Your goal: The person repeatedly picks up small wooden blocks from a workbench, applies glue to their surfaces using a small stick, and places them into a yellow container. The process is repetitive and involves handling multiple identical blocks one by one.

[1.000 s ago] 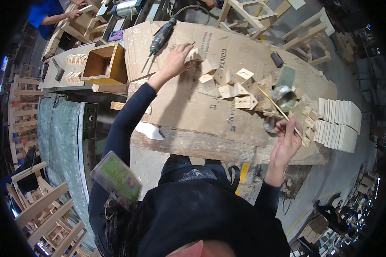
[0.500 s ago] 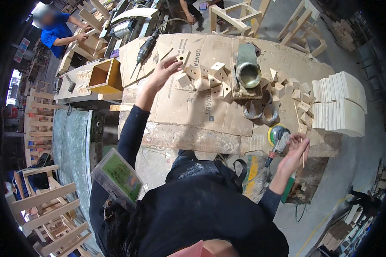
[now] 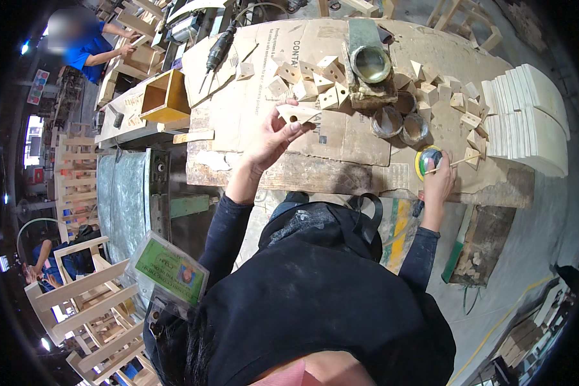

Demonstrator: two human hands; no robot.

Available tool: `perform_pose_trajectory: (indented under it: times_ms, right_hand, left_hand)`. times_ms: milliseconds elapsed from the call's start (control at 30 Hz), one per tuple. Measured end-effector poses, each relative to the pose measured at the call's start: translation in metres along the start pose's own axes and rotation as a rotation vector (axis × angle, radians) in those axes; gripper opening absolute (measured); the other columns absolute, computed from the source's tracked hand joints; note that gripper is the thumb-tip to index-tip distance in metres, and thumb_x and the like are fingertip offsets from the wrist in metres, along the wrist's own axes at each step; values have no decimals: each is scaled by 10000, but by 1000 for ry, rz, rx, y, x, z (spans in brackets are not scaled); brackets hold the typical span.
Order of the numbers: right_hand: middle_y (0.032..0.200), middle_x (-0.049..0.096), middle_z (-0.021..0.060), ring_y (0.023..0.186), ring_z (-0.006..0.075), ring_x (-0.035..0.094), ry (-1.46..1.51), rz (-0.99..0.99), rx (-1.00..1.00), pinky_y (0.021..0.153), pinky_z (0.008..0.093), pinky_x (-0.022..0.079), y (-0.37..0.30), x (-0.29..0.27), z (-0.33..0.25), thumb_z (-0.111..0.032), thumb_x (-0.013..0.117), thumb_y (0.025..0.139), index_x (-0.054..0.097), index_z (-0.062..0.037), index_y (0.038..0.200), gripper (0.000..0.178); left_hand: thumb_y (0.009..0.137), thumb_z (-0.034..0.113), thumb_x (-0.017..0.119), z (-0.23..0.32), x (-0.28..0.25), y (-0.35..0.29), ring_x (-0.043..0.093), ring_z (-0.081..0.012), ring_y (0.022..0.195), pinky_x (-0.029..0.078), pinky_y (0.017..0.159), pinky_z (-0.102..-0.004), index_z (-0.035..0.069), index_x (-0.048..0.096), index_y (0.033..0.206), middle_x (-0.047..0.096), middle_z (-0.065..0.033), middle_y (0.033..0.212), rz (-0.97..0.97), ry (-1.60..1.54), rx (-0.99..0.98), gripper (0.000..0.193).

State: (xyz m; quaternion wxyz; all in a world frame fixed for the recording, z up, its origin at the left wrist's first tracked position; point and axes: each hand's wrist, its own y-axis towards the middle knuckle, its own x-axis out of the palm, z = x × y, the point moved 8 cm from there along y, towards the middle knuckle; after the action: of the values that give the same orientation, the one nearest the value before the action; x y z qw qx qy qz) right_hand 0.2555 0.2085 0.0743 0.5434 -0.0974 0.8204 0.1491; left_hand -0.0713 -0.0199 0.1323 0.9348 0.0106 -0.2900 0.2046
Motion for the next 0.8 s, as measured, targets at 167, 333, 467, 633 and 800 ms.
perform_pose_trajectory:
  times_ms: [167, 333, 467, 633, 800]
  right_hand:
    - [1400, 432, 184, 1234, 378, 453, 89, 106, -119, 1004, 417, 392, -9, 5, 4, -105, 640, 827, 500, -31, 1271, 471]
    - [1380, 456, 171, 1255, 349, 437, 94, 142, -127, 1025, 411, 375, -9, 7, 4, -110, 656, 815, 506, -37, 1265, 480]
    - [1341, 495, 145, 1222, 337, 472, 27, 251, -105, 998, 415, 399, -9, 10, 11, -175, 704, 780, 497, -78, 1274, 545]
    - [1268, 556, 116, 1091, 342, 569, 56, 182, 170, 888, 452, 463, 1, 19, 36, -293, 760, 717, 477, -158, 1286, 649]
    - [1174, 601, 133, 1020, 354, 599, -1, 128, 252, 808, 478, 485, 0, 20, 37, -361, 761, 713, 469, -185, 1277, 659]
  left_hand:
    - [792, 153, 766, -3, 18, -6, 624, -224, 951, 520, 825, -316, 57, 384, 1214, 565, -134, 1087, 40, 219, 69, 577]
    - [807, 204, 753, -6, 36, -6, 659, -237, 850, 544, 758, -312, 64, 390, 1145, 600, -155, 989, -2, 183, 125, 516]
    - [870, 132, 680, -19, 45, -3, 674, -224, 830, 570, 706, -324, 21, 393, 1139, 614, -134, 930, 40, 146, 22, 409]
    - [919, 330, 623, -76, 17, 10, 445, -49, 556, 348, 494, -220, 4, 587, 807, 543, 15, 623, 81, 583, 16, 346]
    - [896, 303, 644, -121, 16, 24, 564, -169, 603, 458, 574, -307, -9, 578, 910, 610, -98, 714, 98, 915, 11, 319]
